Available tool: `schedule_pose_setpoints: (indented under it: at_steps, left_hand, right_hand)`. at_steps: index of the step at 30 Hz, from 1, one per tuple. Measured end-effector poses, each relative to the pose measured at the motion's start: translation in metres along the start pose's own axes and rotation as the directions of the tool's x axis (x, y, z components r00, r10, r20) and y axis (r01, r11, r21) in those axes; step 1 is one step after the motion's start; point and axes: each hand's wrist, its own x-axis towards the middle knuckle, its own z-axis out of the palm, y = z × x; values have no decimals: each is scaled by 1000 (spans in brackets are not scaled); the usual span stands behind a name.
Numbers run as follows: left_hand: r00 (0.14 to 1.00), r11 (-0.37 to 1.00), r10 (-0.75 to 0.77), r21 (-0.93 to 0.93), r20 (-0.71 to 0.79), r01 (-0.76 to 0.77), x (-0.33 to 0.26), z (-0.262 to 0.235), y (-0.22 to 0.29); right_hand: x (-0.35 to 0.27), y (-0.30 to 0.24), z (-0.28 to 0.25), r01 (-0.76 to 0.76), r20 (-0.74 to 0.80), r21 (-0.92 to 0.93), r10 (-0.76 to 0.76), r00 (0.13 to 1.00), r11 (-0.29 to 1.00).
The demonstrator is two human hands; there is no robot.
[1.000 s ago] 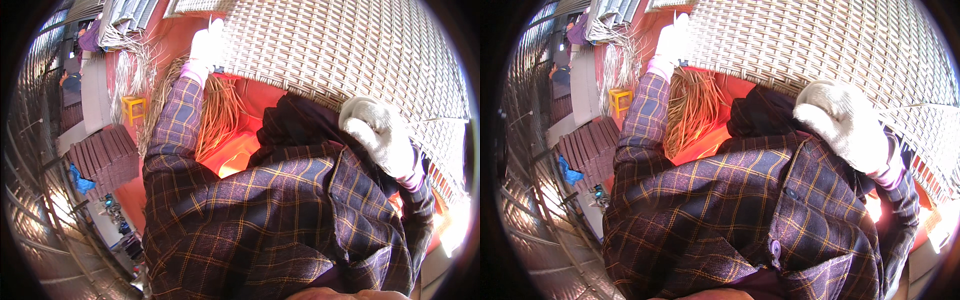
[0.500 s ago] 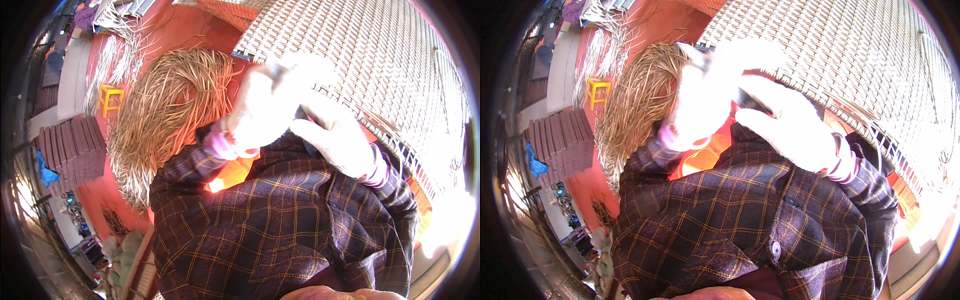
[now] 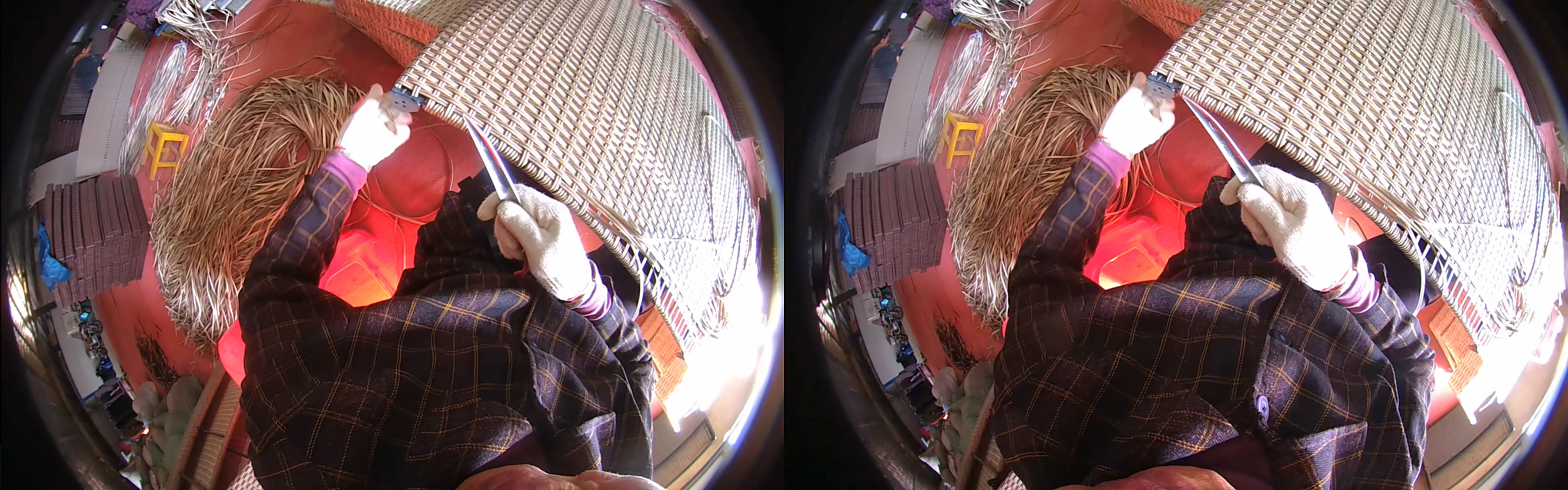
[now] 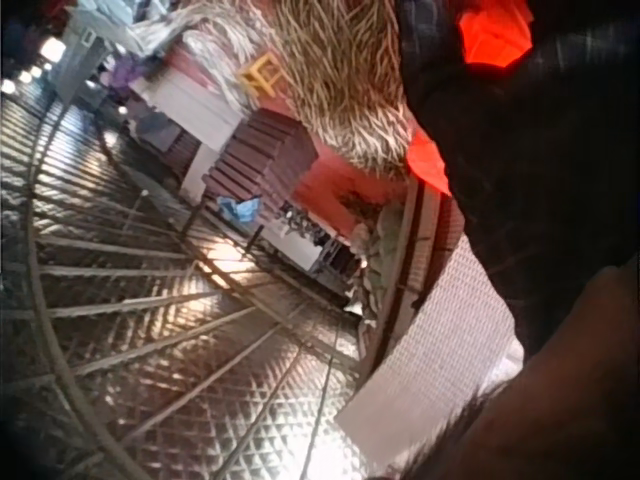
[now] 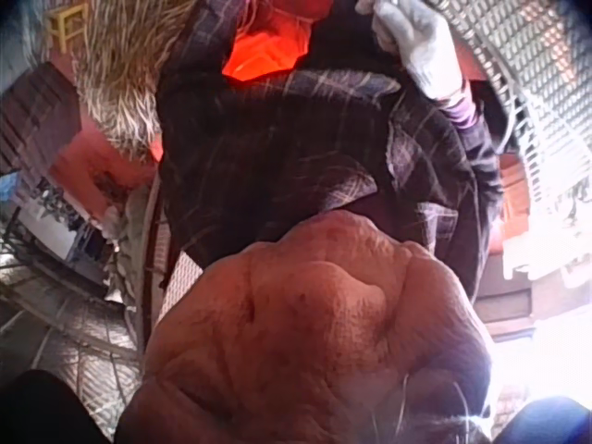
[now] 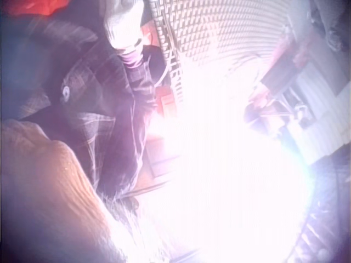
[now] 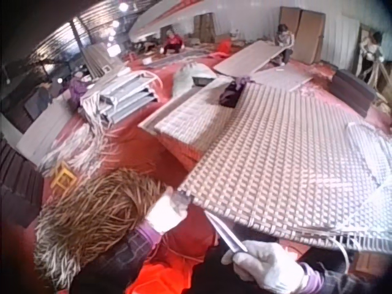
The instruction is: The person sits on the floor and weaves a large flat mat using thin strips of material. They repeatedly thread strips through the existing weave, pull them tight, and trim excess with a tool.
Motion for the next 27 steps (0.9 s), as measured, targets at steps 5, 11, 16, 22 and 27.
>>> schedule_pose_setpoints:
  at_steps: [5, 11, 16, 22, 27]
  left_hand:
    - [944, 913, 319, 241, 80, -329, 13, -19, 67]
    - [617, 247, 688, 677, 381, -693, -15, 18, 160]
    - [388, -84, 731, 639, 561, -764, -24, 135, 207]
    - [274, -438, 39, 263, 961, -860, -35, 299, 132]
    - [5, -693, -615, -537, 789, -481, -52, 319, -12]
  right_hand:
    - [-7, 1, -8, 69, -81, 48, -65, 995, 996]
    - [-14, 2, -12, 110, -152, 149, -87, 984, 983]
    - [-27, -7, -14, 155, -198, -20, -156, 968, 988]
    - [-34, -28, -25, 408, -289, -3, -392, 874, 913]
    - [-36, -58, -51, 662, -336, -380, -763, 552, 646]
